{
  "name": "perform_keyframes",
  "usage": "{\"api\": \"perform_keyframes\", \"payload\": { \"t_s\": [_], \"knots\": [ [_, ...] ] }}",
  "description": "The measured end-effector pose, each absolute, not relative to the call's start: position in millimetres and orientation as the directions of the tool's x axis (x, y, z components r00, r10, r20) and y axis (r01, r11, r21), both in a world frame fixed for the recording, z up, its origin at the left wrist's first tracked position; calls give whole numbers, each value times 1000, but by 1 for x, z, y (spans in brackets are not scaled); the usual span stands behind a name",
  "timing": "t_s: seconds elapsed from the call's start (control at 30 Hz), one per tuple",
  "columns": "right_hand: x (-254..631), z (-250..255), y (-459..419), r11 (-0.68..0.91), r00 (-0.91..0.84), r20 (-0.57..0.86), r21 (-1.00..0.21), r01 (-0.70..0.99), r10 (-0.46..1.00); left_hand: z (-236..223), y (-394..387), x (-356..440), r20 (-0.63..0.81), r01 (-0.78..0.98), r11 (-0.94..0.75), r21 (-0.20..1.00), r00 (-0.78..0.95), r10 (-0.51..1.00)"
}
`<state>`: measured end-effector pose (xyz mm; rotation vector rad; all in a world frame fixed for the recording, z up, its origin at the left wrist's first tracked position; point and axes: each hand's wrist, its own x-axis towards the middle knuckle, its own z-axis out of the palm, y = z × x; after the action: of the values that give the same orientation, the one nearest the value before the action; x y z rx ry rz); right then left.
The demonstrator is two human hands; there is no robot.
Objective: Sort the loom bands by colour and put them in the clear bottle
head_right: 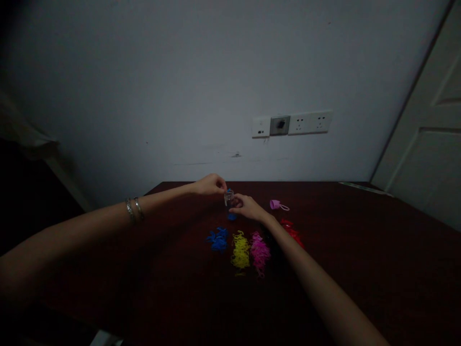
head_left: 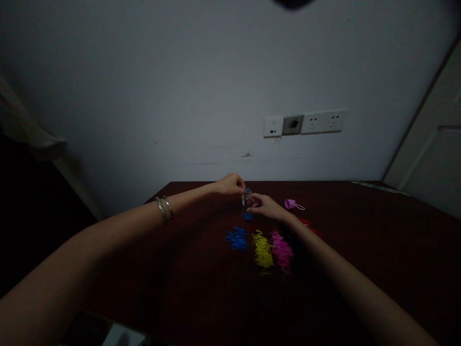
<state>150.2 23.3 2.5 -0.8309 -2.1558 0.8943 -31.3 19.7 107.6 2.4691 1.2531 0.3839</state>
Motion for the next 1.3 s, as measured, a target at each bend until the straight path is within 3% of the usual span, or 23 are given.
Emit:
{"api": "perform_keyframes", "payload": {
  "t_s": [0.5,0.7,0.83,0.93,1.03,1.13,1.3],
  "knots": [
    [150,4,22,573,-583,325,-759,308,745,109,26,-26,91,722,-512,466,537,839],
    [149,-1,25,555,-572,320,-777,297,755,110,44,-20,247,720,-492,490,426,870],
    [149,0,24,547,-567,312,-779,307,763,120,71,-13,415,692,-423,585,192,889],
    [149,3,22,549,-570,309,-774,315,762,125,84,-12,436,483,-308,820,-178,882],
    [149,4,21,563,-570,321,-763,318,757,117,83,-12,233,57,-234,971,-472,850],
    [149,2,22,554,-565,318,-771,313,762,94,72,-9,85,-166,-181,969,-467,880],
    [148,0,24,563,-570,330,-771,297,753,48,52,-7,127,-55,-157,986,-363,923]
  ]
}}
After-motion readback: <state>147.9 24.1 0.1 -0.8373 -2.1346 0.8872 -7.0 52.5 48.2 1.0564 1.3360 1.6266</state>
